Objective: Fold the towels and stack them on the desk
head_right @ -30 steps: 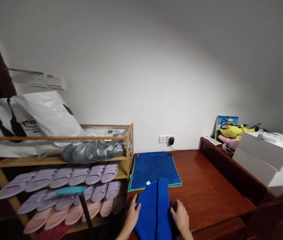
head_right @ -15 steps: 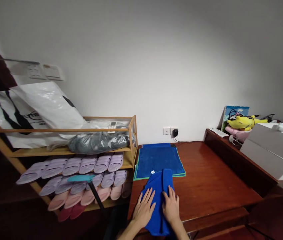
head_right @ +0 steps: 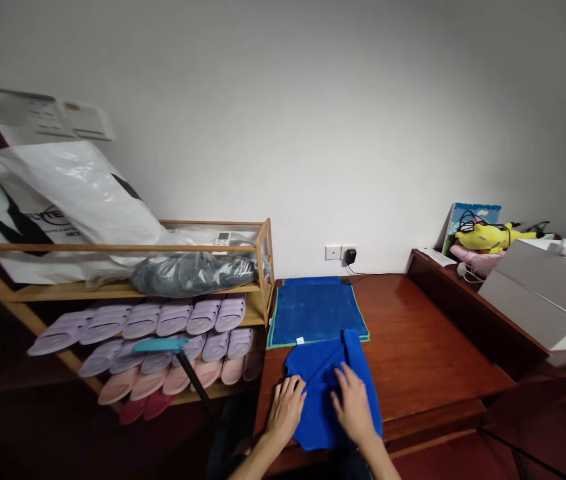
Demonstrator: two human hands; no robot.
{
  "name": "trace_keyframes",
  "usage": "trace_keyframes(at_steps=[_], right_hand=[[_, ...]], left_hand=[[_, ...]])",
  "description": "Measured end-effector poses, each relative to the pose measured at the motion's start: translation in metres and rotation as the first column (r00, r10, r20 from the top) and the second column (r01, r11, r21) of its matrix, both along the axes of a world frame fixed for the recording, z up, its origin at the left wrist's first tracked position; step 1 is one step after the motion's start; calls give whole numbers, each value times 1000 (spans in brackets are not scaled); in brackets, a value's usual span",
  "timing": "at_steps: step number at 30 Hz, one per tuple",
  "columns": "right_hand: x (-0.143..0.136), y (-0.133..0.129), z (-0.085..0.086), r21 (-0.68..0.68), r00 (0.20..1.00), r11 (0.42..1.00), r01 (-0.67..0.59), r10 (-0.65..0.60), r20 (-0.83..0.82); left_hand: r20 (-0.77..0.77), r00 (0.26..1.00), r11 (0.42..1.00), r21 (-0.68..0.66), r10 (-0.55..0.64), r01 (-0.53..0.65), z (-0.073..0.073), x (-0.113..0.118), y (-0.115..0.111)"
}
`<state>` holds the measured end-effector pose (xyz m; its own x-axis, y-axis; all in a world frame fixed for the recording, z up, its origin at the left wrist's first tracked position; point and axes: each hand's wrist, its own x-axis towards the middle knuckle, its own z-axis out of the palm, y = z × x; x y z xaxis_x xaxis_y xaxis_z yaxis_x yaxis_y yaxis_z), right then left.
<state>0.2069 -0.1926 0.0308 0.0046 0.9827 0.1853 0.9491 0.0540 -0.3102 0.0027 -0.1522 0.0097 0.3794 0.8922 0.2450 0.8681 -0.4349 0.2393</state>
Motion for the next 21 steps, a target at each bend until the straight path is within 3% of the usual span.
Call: trace_keyframes(at_steps=[3,6,11,16,21], right_hand=[[-42,-1,-16,-52,970,971,-231,226,-90],[-46,0,-28,-56,982,982,-179,174,-73],[22,-2,-34,-57,992,996,66,-59,115],[105,-8,-21,-128,940,982,136,-87,329],[145,-9,-10,-81,853,927,367,-301,426]], left_hand=[[-35,999,1000,-5,-3,3,-4,-3,1],[-62,998,1000,-13,-5,4,-4,-13,-1],[-60,998,1000,-16,12,-13,5,-31,-8],[-33,999,999,-28,33,-34,11,-37,-14],[-16,999,999,-30,40,-40,10,-39,-15]])
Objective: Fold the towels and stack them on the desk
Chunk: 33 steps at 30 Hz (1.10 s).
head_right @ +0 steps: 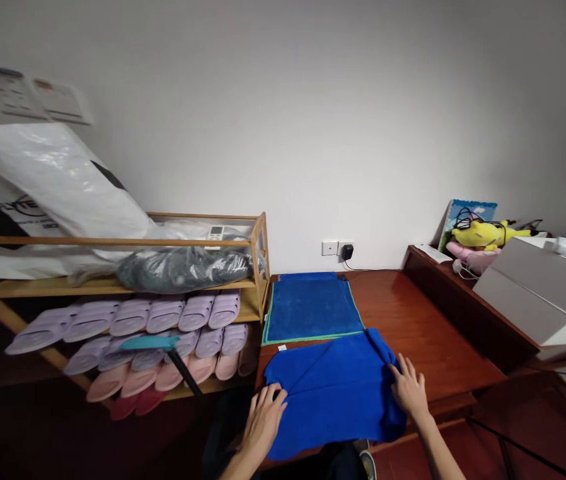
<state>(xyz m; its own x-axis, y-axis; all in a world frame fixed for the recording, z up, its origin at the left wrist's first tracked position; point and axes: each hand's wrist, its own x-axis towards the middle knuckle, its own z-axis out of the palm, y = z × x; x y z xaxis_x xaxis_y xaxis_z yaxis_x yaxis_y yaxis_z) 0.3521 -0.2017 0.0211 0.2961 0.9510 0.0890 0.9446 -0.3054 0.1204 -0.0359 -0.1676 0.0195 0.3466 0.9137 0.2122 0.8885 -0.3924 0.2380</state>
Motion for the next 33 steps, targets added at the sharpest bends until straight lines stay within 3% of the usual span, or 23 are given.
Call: trace_keyframes(at_steps=[2,4,6,10,13,15,18,22,25,29,33], right_hand=[[-7,1,2,43,996,996,84,-85,27],[-32,3,1,108,997,991,73,-74,8],[-72,6,-2,187,990,979,-80,100,-99],[-166,13,-13,257,822,890,-375,448,-352],[-208,17,-23,265,764,855,-445,517,-386],[-209,18,-27,268,775,855,-443,516,-365],[-172,15,-33,270,844,895,-354,430,-321],[-82,1,-45,220,944,961,-170,223,-244],[-16,-9,-52,127,956,970,-209,230,-185],[52,-13,-50,7,992,998,-60,60,-107],[96,-14,-42,-95,994,990,109,-111,-16]], left_hand=[[0,1000,1000,-1,9,-9,-2,0,0],[-3,1000,1000,1,21,-21,-4,2,0],[-7,1000,1000,3,26,-26,-6,2,1],[-15,999,999,4,42,-42,-11,-4,1],[-56,994,996,0,90,-90,-14,-13,0],[-81,990,994,0,113,-113,-15,-19,-1],[-87,989,993,8,120,-120,-11,-23,-2],[-84,989,992,29,122,-120,-3,-23,2],[-90,988,992,36,125,-123,0,-23,7],[-80,987,990,34,142,-139,-1,-23,13],[-62,987,989,12,149,-148,-2,-23,14]])
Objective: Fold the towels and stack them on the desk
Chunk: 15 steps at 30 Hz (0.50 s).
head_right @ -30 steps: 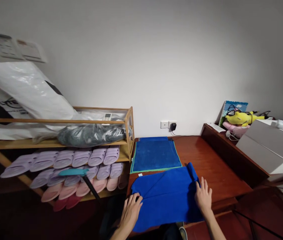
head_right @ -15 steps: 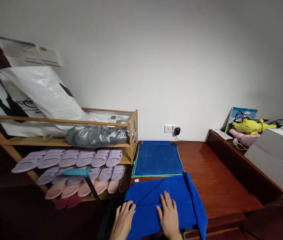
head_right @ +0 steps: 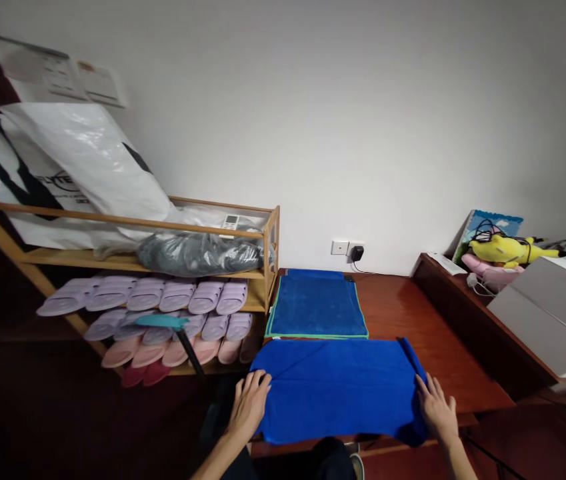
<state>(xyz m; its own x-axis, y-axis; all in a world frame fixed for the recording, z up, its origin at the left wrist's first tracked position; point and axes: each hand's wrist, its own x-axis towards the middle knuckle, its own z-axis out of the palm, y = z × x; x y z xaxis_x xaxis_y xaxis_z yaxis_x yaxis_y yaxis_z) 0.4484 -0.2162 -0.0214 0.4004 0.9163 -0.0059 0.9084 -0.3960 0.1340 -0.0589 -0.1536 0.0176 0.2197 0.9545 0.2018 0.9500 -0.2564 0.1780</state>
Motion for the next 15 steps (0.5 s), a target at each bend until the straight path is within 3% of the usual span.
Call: trace_keyframes(at_steps=[4,8,11,14,15], right_hand=[[12,-2,0,19,993,993,113,-114,36],[-12,8,-8,144,983,977,155,-167,78],[-57,23,-8,271,998,962,-22,4,66],[-116,36,-5,288,963,932,-219,254,-90],[-134,39,-5,279,952,932,-233,277,-129]], left_hand=[[17,1000,1000,-10,7,-7,-3,-2,-8],[-11,1000,999,-47,1,-2,-12,-10,-20],[-31,999,994,-111,-13,9,-11,-11,-22],[7,998,993,-93,-69,69,5,-1,-15],[27,995,993,-68,-94,95,10,5,-11]])
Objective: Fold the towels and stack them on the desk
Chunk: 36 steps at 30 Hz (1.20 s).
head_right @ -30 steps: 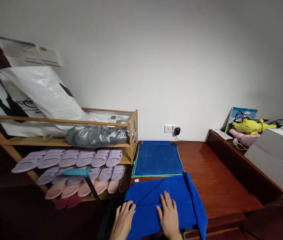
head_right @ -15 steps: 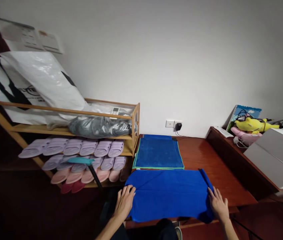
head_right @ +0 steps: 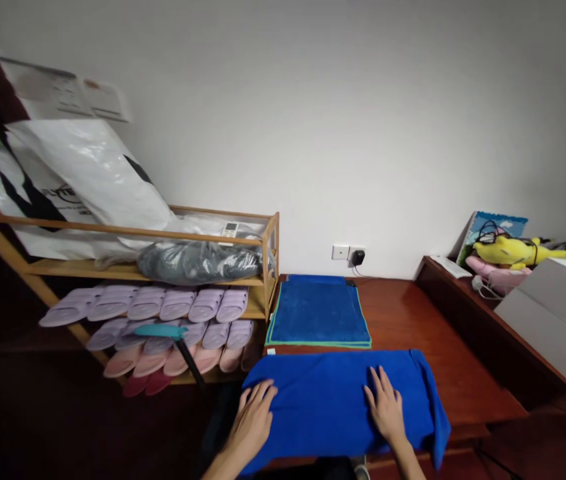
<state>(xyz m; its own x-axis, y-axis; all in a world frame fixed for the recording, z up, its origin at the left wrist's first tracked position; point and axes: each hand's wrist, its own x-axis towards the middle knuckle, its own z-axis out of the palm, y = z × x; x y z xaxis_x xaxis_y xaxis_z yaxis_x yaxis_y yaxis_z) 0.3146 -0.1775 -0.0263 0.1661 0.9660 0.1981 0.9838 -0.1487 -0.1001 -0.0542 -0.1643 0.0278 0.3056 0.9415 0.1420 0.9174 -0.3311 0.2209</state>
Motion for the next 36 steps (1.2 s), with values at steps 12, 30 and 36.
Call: trace_keyframes(at_steps=[12,30,36], right_hand=[[111,-24,-36,-54,964,965,258,-261,-60],[187,-4,-27,-35,895,902,430,-421,149],[162,28,-24,11,938,938,346,-346,-5]], left_hand=[[65,998,1000,0,-18,18,-28,-8,38],[610,790,991,54,62,-120,-44,-27,71],[729,547,911,-308,411,-275,-41,-33,102]])
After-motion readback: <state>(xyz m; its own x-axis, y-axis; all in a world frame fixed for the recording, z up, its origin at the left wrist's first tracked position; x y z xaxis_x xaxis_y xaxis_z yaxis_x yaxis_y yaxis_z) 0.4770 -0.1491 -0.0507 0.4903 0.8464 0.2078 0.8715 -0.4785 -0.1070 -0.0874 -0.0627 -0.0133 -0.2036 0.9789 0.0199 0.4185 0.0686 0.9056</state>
